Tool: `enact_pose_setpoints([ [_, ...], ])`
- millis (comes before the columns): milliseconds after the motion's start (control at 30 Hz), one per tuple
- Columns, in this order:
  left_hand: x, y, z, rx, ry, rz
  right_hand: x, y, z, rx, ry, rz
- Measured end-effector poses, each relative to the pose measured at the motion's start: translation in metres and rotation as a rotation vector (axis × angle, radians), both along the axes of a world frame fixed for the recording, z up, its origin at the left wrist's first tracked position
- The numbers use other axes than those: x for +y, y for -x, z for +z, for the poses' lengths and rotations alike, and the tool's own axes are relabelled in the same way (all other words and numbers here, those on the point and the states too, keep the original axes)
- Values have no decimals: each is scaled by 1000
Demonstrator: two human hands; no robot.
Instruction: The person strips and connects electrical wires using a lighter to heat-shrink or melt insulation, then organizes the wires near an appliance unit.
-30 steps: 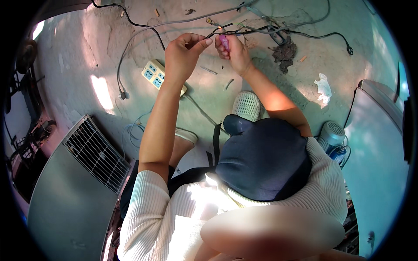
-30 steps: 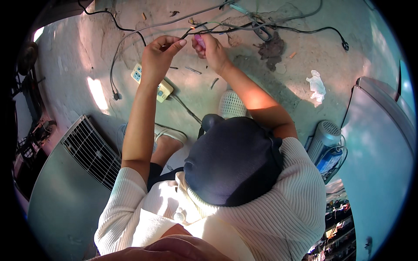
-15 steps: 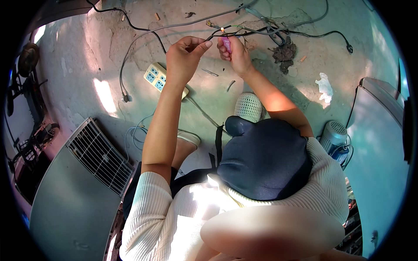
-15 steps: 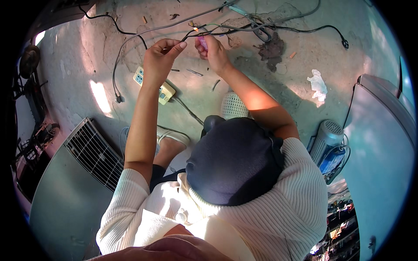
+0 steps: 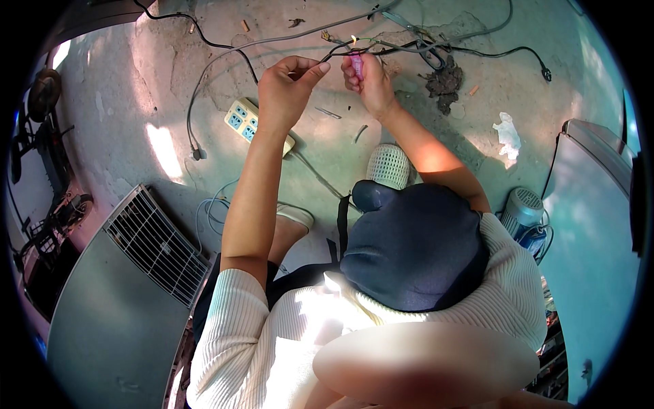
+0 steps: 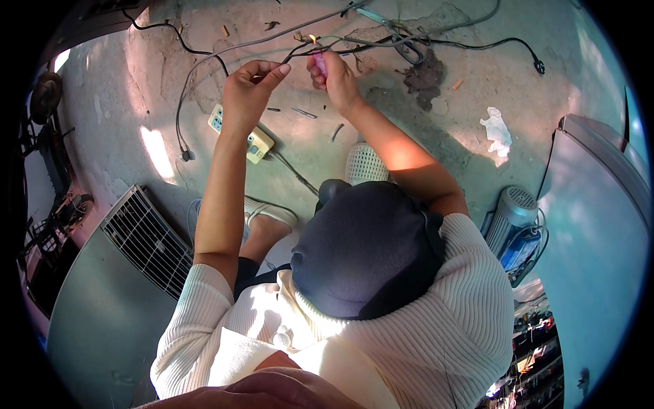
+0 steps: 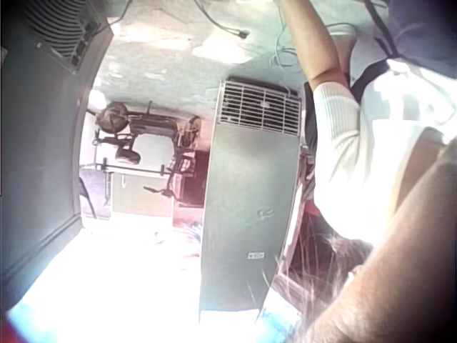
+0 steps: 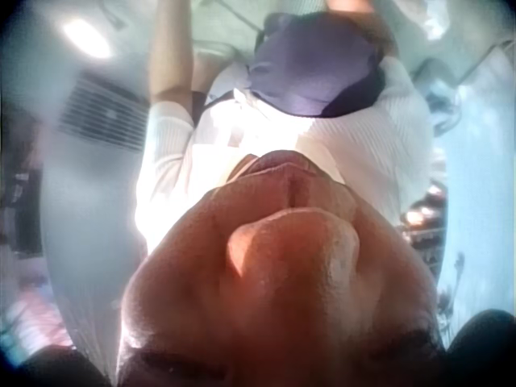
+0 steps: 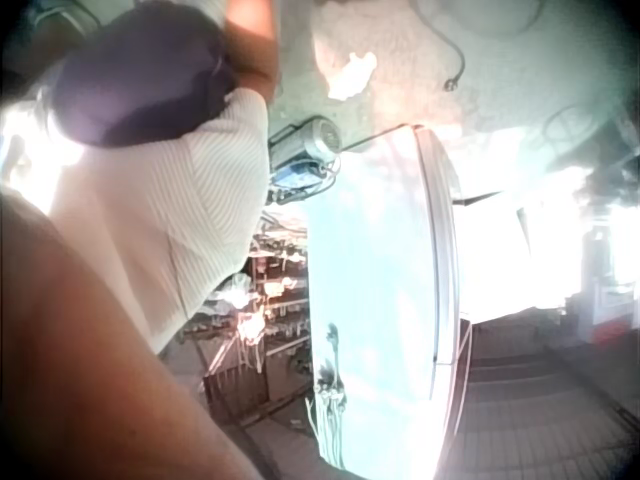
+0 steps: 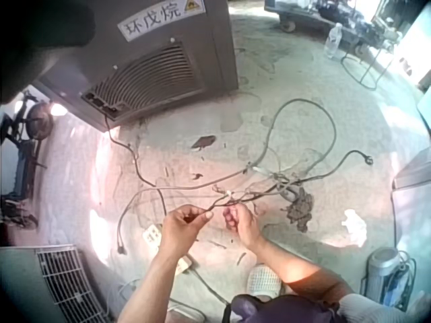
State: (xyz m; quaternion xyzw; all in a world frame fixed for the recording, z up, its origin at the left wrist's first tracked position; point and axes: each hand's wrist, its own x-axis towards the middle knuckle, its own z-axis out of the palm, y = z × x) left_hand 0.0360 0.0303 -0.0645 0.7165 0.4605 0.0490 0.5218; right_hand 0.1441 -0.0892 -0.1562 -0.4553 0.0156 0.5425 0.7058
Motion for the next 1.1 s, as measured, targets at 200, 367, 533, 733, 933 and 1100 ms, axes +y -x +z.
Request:
enact_pose_setpoints([
  [200,0,-1,4,18,8,1,-1,-1,2,24,-15,-12],
  [367,0,0,2,22,0,-3,0,-1,-2,24,-20,-48],
  [533,0,0,2,24,8,-5,0,-2,-3,28,0,-42],
  [733,0,0,4,27,9,-7,1,-2,3,5,12,-42],
  [933,0,0,2,33,9,-3,1,-3,2,23,2,-37],
  [1100,0,0,0,23,15,-5,0,-2,-2,49,-16,-52],
])
